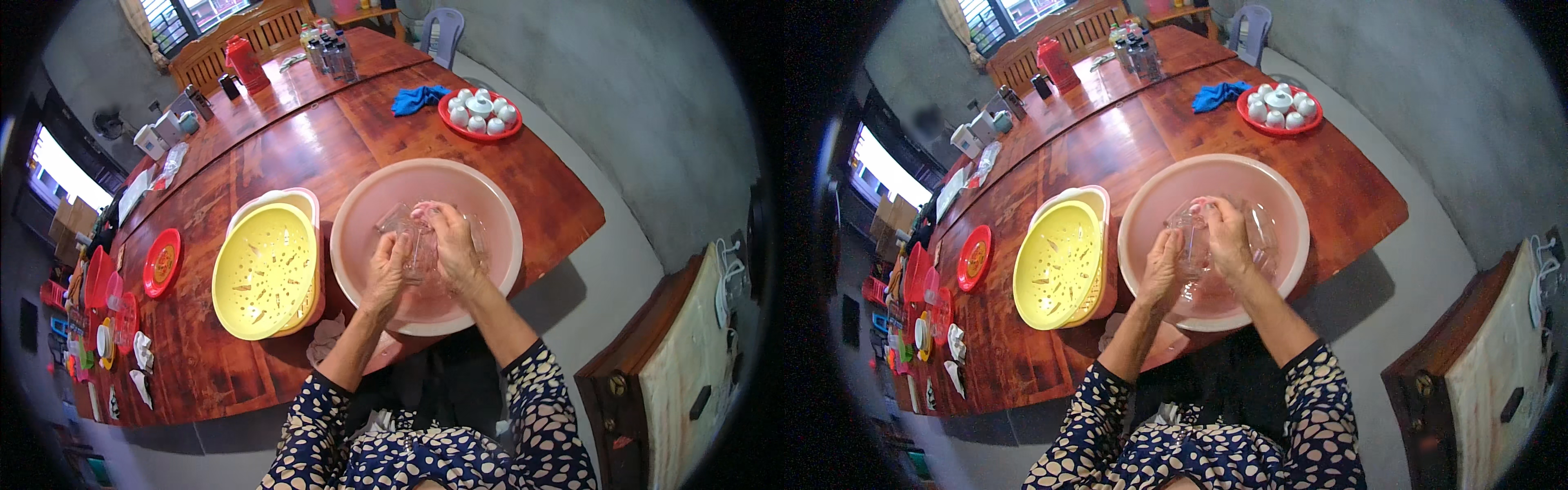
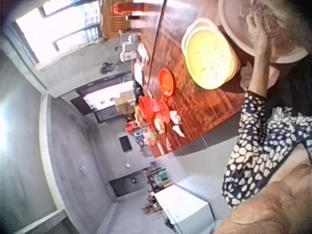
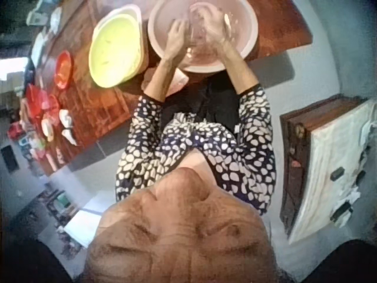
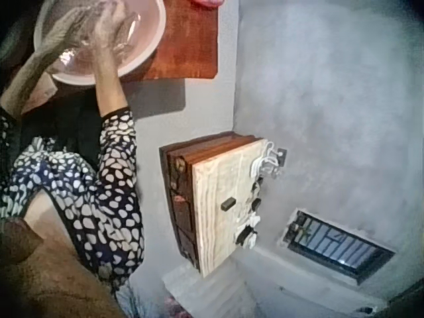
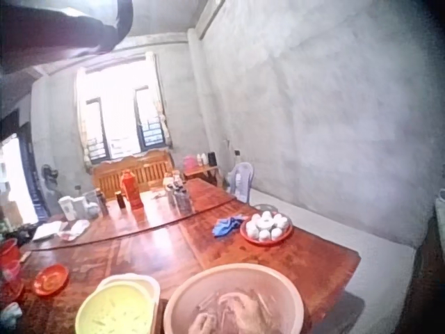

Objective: The person washes multiple small glass cups using a pink cloth and water in a large pink basin. They scrub each cup individually and place the cleaned items into a white plastic basket on the table.

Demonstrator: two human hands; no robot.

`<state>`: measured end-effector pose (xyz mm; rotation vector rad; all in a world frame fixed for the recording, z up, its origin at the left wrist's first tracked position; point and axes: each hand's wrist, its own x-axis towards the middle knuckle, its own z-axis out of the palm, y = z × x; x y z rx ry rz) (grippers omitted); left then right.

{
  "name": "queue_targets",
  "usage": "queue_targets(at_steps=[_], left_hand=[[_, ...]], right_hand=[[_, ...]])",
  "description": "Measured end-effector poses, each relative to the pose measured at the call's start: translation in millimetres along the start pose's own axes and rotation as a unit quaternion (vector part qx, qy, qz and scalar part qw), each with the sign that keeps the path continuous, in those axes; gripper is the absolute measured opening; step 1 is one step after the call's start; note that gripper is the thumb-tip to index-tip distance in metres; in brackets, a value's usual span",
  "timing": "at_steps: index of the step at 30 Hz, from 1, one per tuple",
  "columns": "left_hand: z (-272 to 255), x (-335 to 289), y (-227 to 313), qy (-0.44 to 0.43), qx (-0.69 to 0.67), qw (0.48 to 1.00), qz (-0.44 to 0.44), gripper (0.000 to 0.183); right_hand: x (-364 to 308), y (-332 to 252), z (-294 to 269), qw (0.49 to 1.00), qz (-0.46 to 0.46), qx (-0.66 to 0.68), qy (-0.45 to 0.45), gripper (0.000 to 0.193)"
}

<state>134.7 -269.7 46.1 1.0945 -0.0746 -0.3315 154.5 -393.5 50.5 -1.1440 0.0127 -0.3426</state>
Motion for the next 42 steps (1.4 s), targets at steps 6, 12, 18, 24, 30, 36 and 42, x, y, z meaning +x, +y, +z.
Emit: queue_targets(at_steps=[6,12,18,24,30,36,42], left_hand=[[7.6,9.2,-5.4,0.038,-0.232,0.970,-0.058,0.059],[7.9,3.6,-19.6,0.098,-0.271,0.958,-0.001,0.038],[2.2,-3.2,-14.2,0.022,-0.256,0.966,-0.039,0.043],[-0.2,2.2,-10.9,0.032,-0.274,0.961,-0.029,0.056],[-6.8,5.2,-26.2,0.044,-0.263,0.964,0.002,0.050],[27.7,-19.9,2.1,0.087,-0.132,0.987,-0.039,0.049],[13.3,1.1,-15.5,0.053,-0.232,0.969,0.073,0.038]], right_hand=[[-47.3,1.0,25.2,0.954,-0.192,-0.230,0.012,0.030],[-53.2,-8.6,32.2,0.860,-0.291,-0.414,-0.069,0.033],[-17.3,-18.8,31.3,0.994,0.028,-0.100,-0.043,0.032],[-56.6,-1.7,14.4,0.934,-0.159,-0.297,-0.114,0.050],[-63.2,-12.4,18.3,0.874,-0.242,-0.403,-0.122,0.048],[-14.9,-4.7,9.1,0.994,0.006,-0.096,-0.048,0.033],[-40.8,-6.2,4.0,0.992,0.100,-0.064,-0.043,0.031]])
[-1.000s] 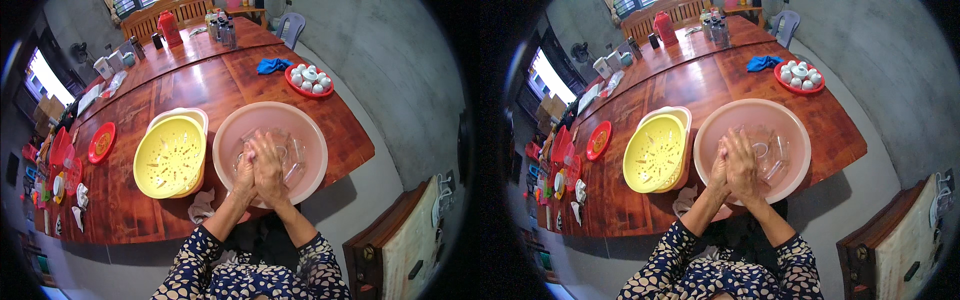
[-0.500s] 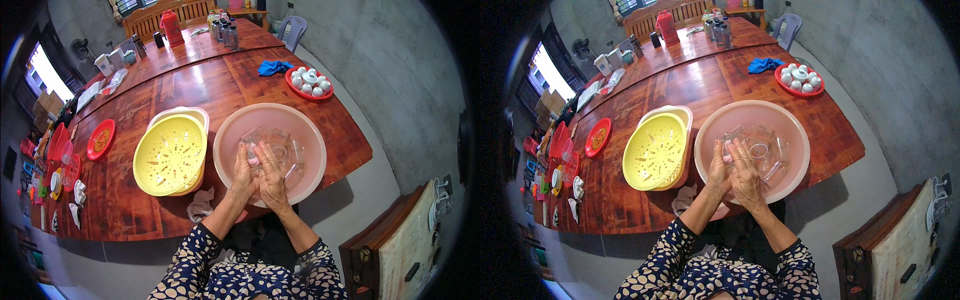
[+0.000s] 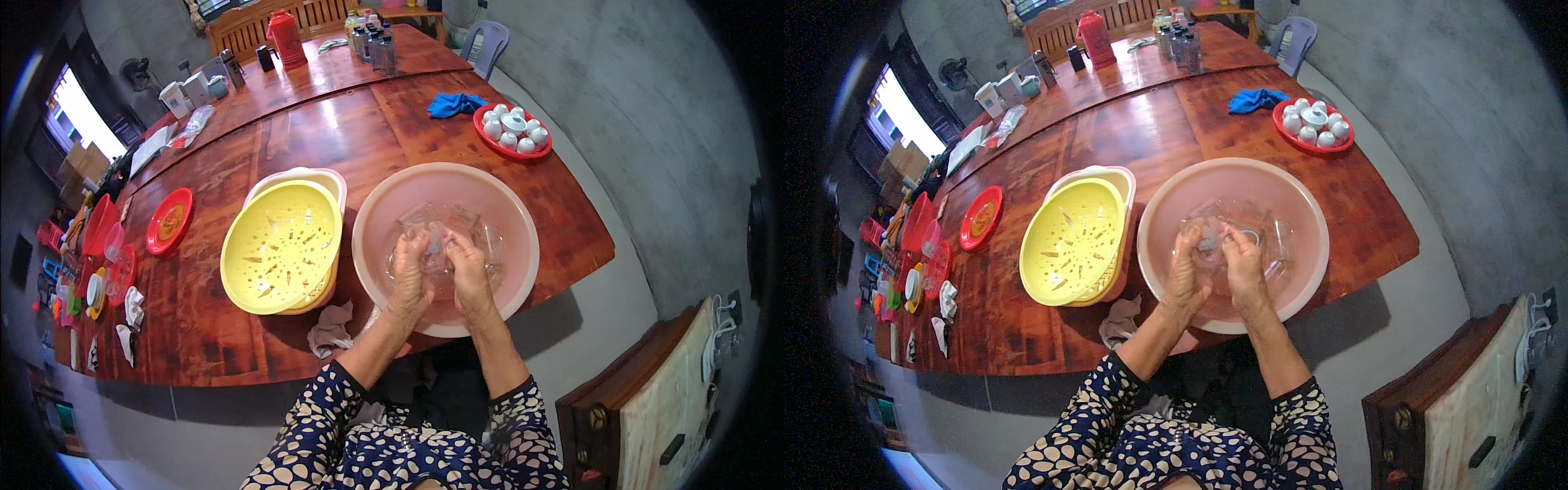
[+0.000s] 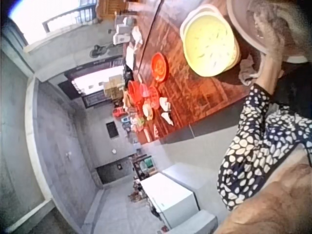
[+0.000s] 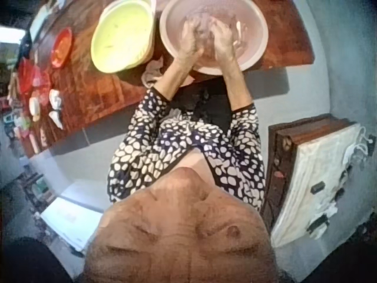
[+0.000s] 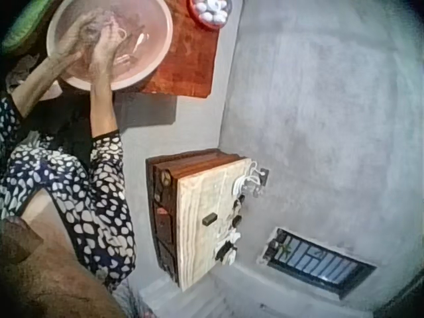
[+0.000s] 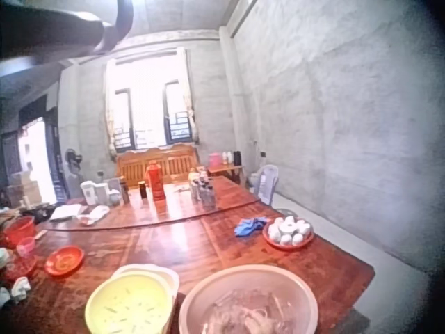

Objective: The person washes multiple small glass cups using a pink cloth and water in a large pink basin. They scrub each cup individually and place the cleaned items into a white plastic basket on the table.

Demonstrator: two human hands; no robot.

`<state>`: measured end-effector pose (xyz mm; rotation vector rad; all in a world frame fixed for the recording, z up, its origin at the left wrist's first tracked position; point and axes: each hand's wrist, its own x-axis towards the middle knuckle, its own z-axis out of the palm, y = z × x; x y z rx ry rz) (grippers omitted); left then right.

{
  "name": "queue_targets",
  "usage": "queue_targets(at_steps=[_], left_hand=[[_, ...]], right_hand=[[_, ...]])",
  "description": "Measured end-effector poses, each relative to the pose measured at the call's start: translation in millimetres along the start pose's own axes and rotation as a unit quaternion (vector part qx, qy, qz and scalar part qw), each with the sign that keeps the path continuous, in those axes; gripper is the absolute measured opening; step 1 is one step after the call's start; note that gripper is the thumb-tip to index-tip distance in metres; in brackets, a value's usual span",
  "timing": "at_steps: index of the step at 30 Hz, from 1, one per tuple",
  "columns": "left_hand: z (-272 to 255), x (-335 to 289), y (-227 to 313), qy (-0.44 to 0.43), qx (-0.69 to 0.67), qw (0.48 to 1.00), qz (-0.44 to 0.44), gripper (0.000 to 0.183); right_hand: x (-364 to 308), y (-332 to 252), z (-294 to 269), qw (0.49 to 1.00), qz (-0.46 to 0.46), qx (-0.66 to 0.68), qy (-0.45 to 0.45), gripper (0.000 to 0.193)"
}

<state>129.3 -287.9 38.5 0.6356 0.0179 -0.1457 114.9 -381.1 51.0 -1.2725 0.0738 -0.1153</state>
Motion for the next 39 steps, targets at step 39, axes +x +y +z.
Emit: queue_targets(at_steps=[39], left_hand=[[-11.6,-8.0,18.6,-0.209,0.512,0.810,0.198,0.063]], right_hand=[[3.7,-84.8,-55.9,0.931,0.013,-0.260,-0.256,0.012]])
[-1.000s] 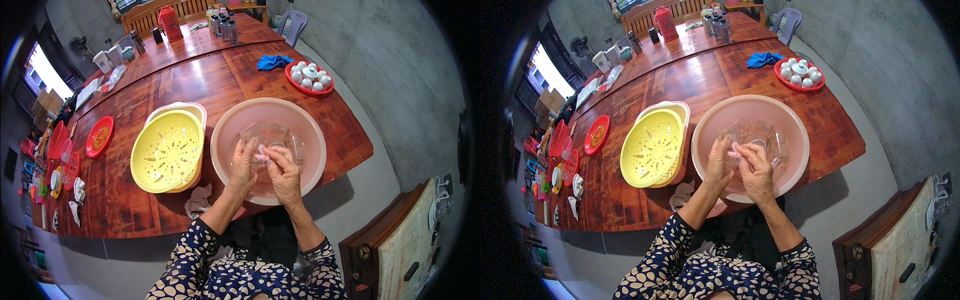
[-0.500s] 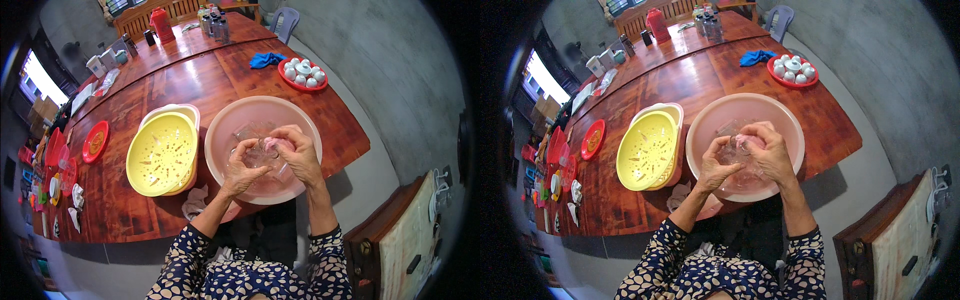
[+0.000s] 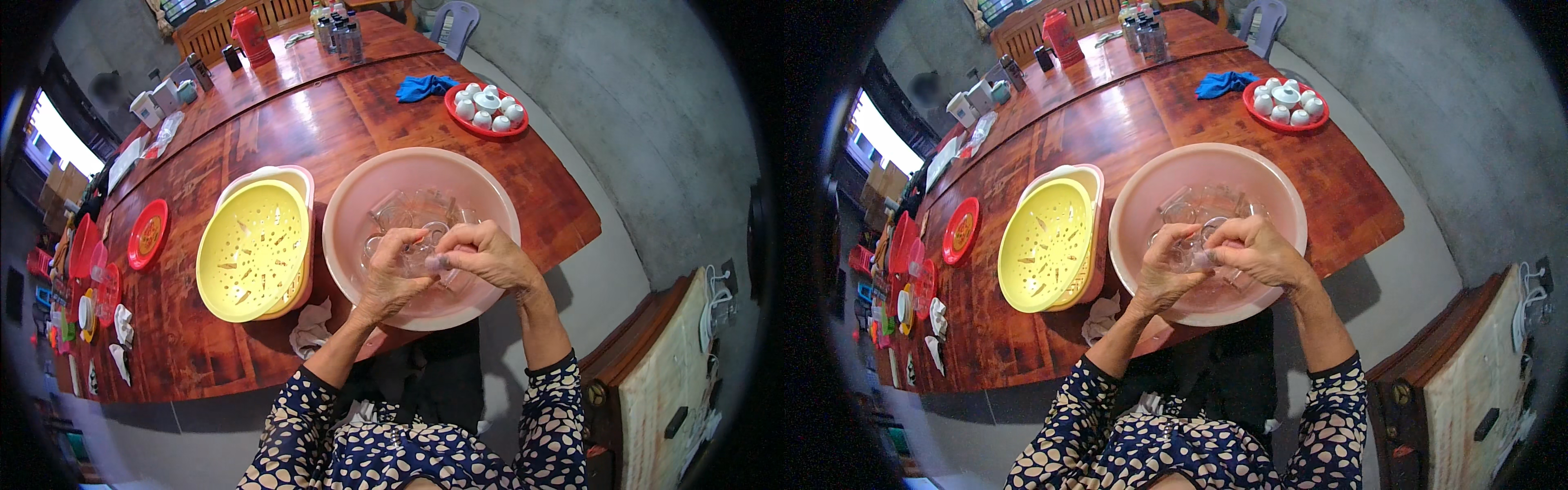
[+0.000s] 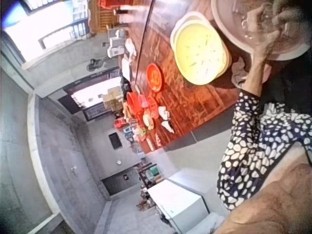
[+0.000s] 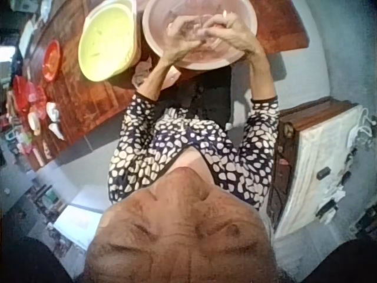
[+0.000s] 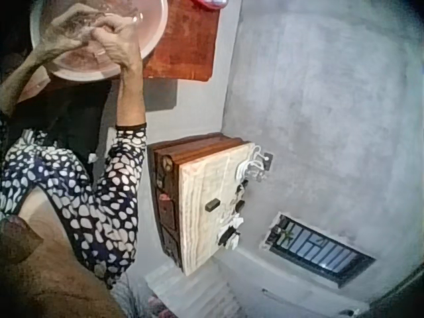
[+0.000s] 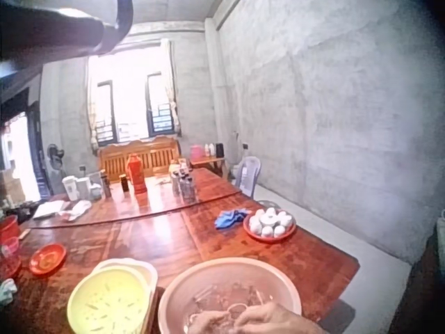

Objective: The person washes multiple small glass cups using a pink cloth and water in a large pink basin. They scrub each cup individually and place the cleaned items into a white plastic basket on the table.

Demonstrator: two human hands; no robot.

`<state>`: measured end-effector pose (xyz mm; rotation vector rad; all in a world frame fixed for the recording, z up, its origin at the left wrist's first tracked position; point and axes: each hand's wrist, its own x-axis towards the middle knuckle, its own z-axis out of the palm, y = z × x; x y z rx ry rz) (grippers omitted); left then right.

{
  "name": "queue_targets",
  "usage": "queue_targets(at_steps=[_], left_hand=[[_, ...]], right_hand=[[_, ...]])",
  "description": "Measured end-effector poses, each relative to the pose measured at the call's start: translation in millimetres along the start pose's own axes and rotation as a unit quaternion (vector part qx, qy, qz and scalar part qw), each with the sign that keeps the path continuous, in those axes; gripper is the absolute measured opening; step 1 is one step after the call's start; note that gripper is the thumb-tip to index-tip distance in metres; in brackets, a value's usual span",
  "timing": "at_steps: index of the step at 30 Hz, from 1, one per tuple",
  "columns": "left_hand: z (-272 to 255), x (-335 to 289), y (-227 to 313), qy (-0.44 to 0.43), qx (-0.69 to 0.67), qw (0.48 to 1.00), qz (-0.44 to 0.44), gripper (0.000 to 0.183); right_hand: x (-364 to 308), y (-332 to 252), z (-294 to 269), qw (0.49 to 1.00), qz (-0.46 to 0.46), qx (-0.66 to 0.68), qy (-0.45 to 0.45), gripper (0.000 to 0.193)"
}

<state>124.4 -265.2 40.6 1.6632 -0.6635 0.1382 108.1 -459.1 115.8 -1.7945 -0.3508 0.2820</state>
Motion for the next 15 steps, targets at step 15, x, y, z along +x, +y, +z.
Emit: queue_targets(at_steps=[15], left_hand=[[-1.8,4.8,-1.8,0.043,0.017,0.998,-0.037,0.061]], right_hand=[[-0.7,7.9,34.4,0.979,-0.072,0.043,0.183,0.005]])
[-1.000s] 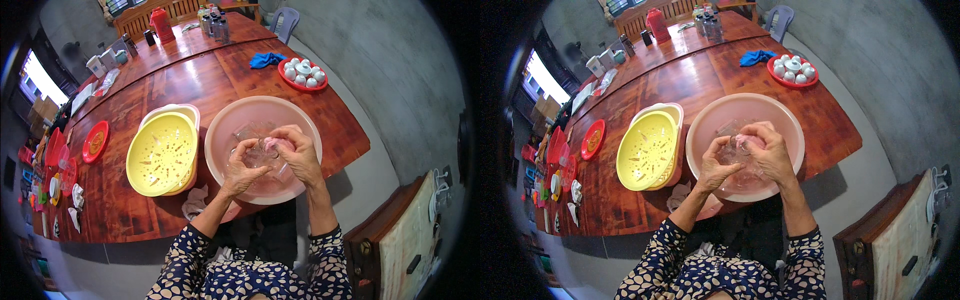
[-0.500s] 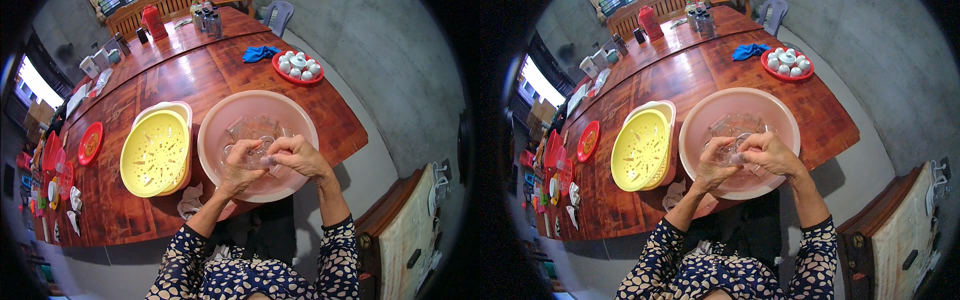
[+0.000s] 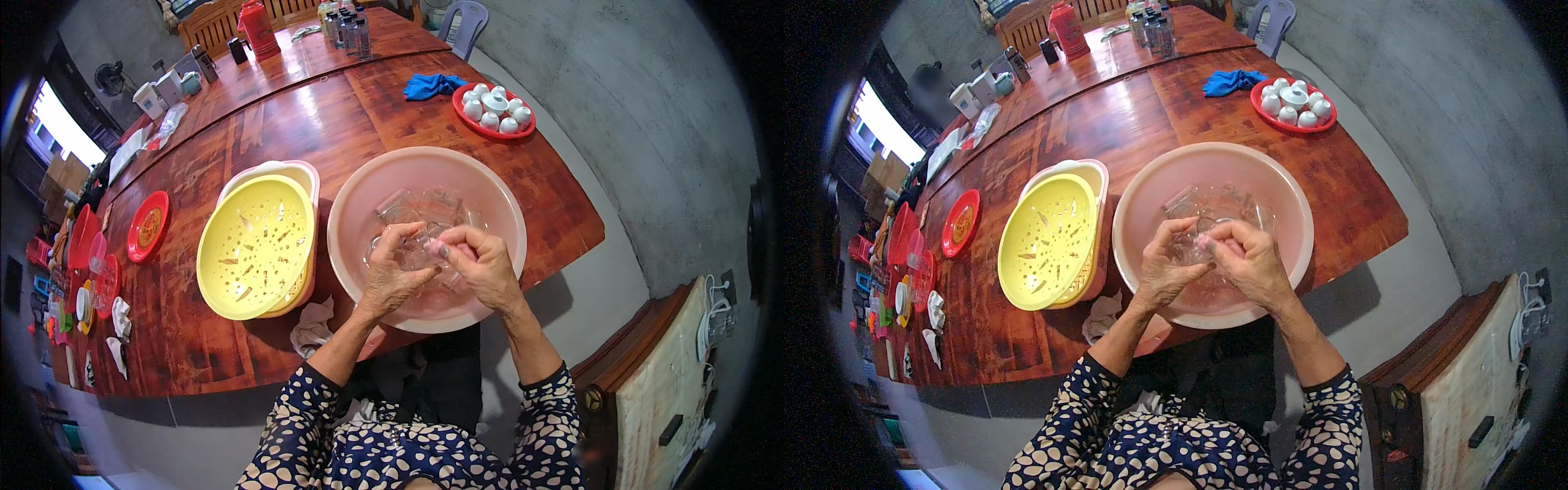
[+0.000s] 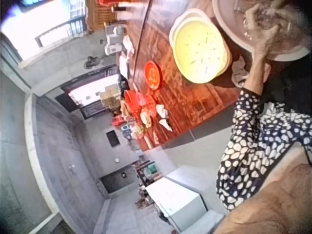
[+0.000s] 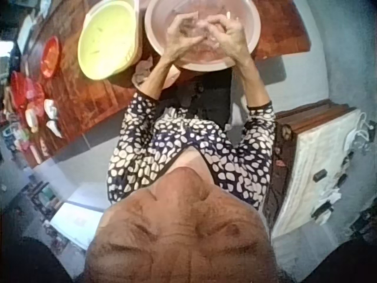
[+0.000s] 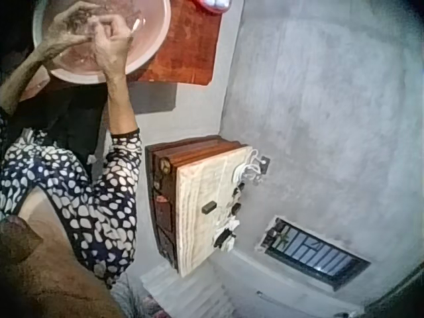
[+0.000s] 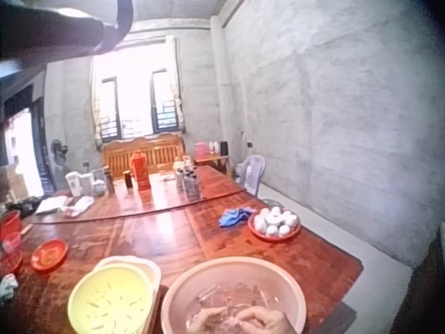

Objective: The person washes multiple small glass cups using a pink cloth and water in a large pink basin. They scrub each cup individually and place the cleaned items into a white plastic basket on the table.

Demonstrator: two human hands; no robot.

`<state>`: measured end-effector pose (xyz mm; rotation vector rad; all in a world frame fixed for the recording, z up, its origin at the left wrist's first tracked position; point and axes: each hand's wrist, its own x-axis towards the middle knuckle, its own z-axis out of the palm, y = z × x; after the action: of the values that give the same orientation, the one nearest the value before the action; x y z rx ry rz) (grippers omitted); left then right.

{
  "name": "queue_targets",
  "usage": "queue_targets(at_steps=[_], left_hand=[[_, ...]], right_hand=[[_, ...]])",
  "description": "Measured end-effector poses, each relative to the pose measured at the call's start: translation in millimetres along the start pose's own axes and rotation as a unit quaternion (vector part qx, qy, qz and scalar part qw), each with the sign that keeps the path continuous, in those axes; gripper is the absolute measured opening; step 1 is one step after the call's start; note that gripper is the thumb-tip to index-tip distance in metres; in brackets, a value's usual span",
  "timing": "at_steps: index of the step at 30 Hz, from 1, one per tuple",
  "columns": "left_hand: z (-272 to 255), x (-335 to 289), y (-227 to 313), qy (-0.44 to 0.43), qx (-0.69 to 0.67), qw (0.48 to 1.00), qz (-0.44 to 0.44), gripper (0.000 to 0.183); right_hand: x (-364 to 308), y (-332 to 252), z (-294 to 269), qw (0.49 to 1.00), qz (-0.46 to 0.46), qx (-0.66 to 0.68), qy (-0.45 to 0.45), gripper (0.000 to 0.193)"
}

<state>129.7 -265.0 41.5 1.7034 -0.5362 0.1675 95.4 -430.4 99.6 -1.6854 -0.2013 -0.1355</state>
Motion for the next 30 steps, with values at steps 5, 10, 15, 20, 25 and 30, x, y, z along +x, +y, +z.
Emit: queue_targets(at_steps=[5,10,15,20,25,30], left_hand=[[-6.5,-0.8,-1.3,-0.040,-0.020,0.999,-0.003,0.061],[-2.7,-3.3,1.2,-0.061,-0.115,0.990,-0.056,0.061],[6.6,-3.1,8.5,-0.076,-0.274,0.952,-0.116,0.053],[8.6,-3.9,11.6,-0.052,-0.407,0.886,-0.215,0.039],[21.3,-3.0,3.6,0.013,-0.537,0.817,-0.211,0.027],[25.5,-8.6,7.4,0.021,-0.576,0.785,-0.225,0.035]], right_hand=[[-8.5,21.6,-25.0,0.957,-0.178,-0.230,-0.006,0.005],[-6.8,25.0,-23.4,0.980,-0.029,-0.130,0.145,0.003],[9.8,30.0,3.0,0.984,-0.117,-0.029,0.131,0.008],[-2.1,35.2,24.5,0.953,0.004,0.220,0.210,0.012],[-18.0,30.2,66.2,0.956,-0.153,0.084,0.235,0.020],[-18.2,35.5,66.0,0.930,-0.205,-0.202,0.229,0.017]])
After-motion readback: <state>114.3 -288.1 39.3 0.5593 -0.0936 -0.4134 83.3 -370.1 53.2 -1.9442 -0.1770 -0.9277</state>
